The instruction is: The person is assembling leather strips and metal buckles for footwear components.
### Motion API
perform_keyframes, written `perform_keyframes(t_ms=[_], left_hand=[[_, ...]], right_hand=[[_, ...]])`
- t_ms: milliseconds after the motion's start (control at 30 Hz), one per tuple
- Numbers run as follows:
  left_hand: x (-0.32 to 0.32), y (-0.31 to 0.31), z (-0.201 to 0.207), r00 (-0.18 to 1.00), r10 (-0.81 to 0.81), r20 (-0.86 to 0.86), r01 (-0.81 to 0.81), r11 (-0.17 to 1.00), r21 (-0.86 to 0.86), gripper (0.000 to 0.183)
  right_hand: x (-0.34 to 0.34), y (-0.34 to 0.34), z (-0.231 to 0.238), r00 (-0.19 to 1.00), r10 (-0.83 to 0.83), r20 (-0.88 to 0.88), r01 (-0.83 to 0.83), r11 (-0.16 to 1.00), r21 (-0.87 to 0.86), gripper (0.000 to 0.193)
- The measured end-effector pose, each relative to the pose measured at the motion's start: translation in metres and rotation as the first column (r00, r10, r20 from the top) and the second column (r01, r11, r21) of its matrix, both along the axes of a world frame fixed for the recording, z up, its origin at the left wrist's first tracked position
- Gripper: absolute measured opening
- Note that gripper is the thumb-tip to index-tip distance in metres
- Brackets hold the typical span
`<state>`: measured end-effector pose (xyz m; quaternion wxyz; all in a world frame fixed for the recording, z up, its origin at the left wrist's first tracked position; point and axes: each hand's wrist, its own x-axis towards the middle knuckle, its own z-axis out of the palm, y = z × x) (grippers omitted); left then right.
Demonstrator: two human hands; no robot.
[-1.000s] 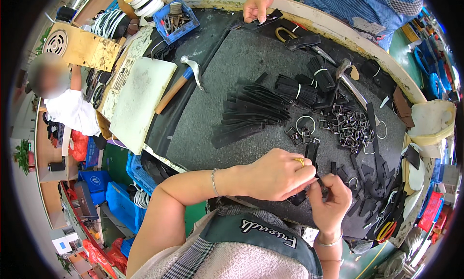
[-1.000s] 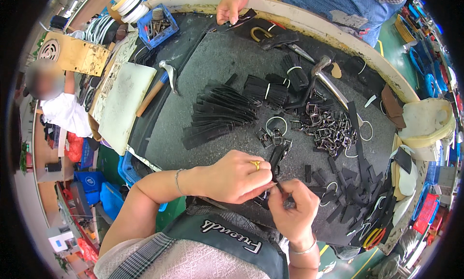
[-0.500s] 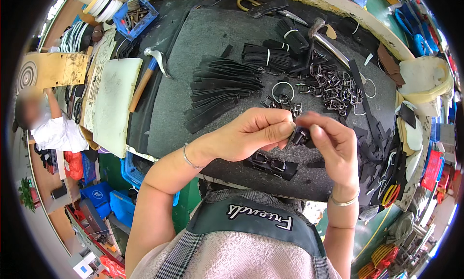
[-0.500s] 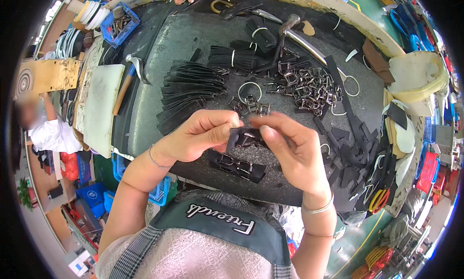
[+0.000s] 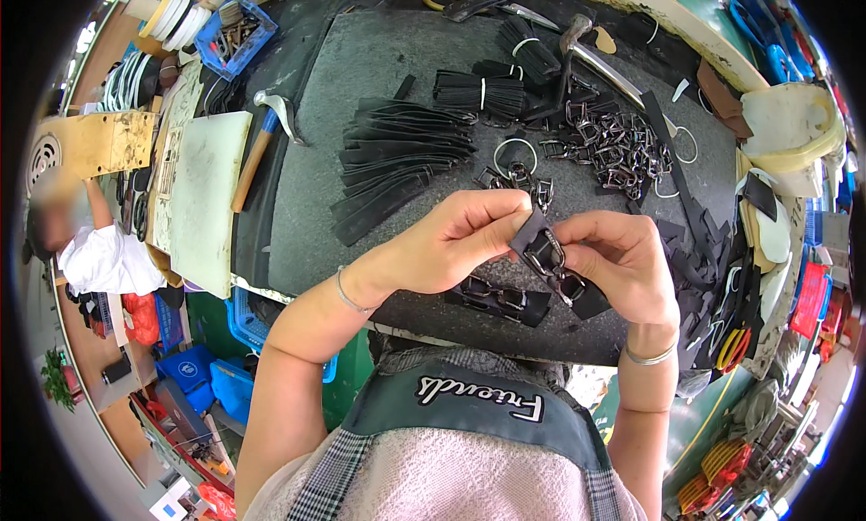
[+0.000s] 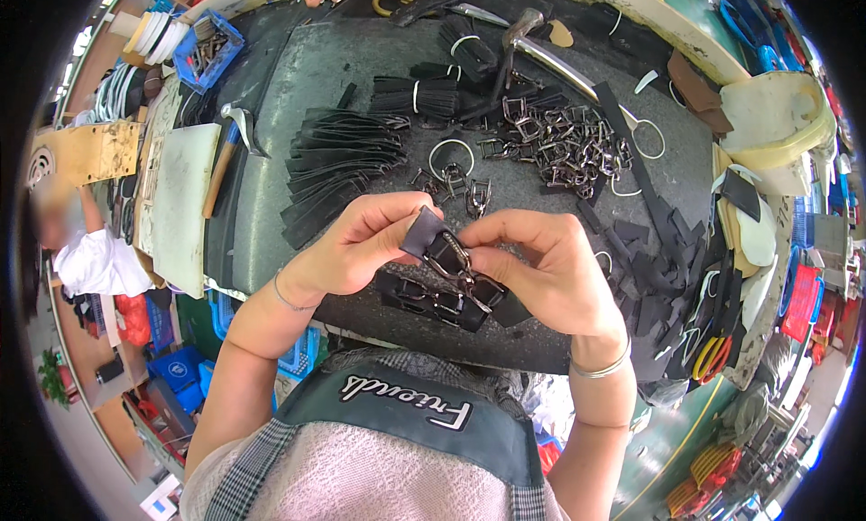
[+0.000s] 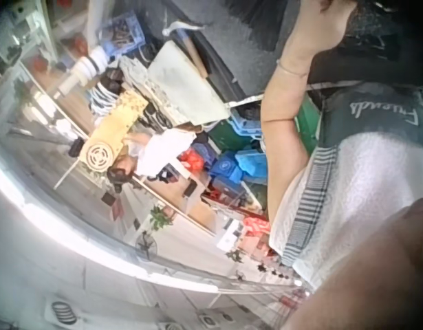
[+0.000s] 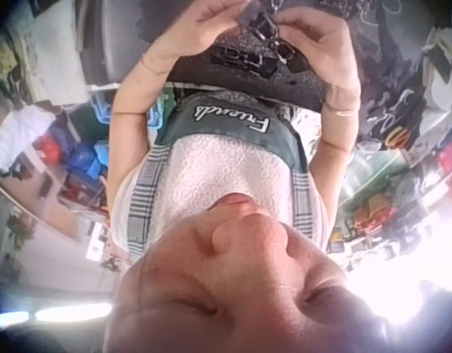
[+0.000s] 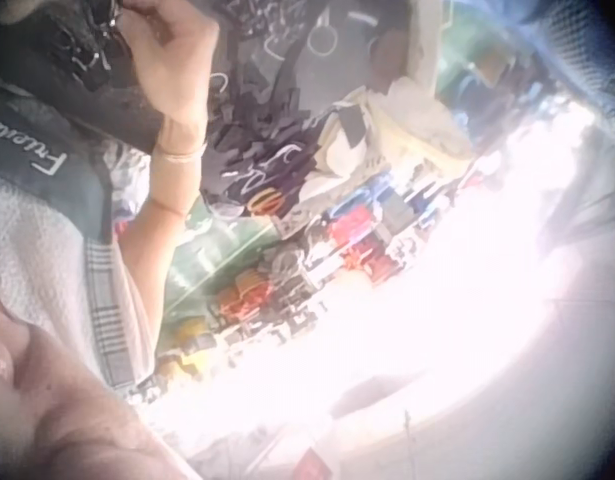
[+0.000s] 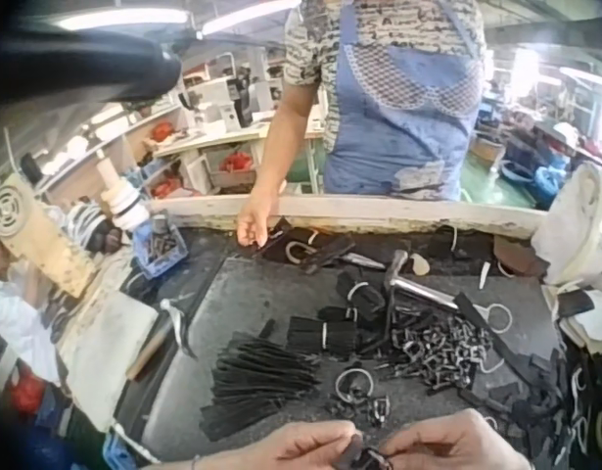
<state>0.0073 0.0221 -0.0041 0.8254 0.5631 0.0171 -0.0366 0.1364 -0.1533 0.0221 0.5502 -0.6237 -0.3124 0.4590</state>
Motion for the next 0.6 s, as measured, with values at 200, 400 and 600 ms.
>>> perform_keyframes(t_ms=[200, 400, 600], left_hand=[[-0.001, -0.013, 0.001, 0.987, 0.163, 0.006, -0.161, 0.969, 0.189, 0.023], [0.001, -0.028, 0.007, 0.881, 0.311, 0.356, -0.469, 0.667, 0.579, 0.018], [0.004, -0.028, -0.006, 0.815, 0.237, 0.529, -0.565, 0.528, 0.634, 0.011]], right_hand=[[-0.01, 0.008, 0.004, 0.72, -0.192, 0.666, 0.144, 0.981, 0.127, 0.015], [-0.035, 0.01, 0.0, 0.879, -0.405, 0.252, 0.36, 0.91, 0.208, 0.021], [-0.035, 0.016, 0.0, 0.873, -0.418, 0.253, 0.392, 0.908, 0.149, 0.014]])
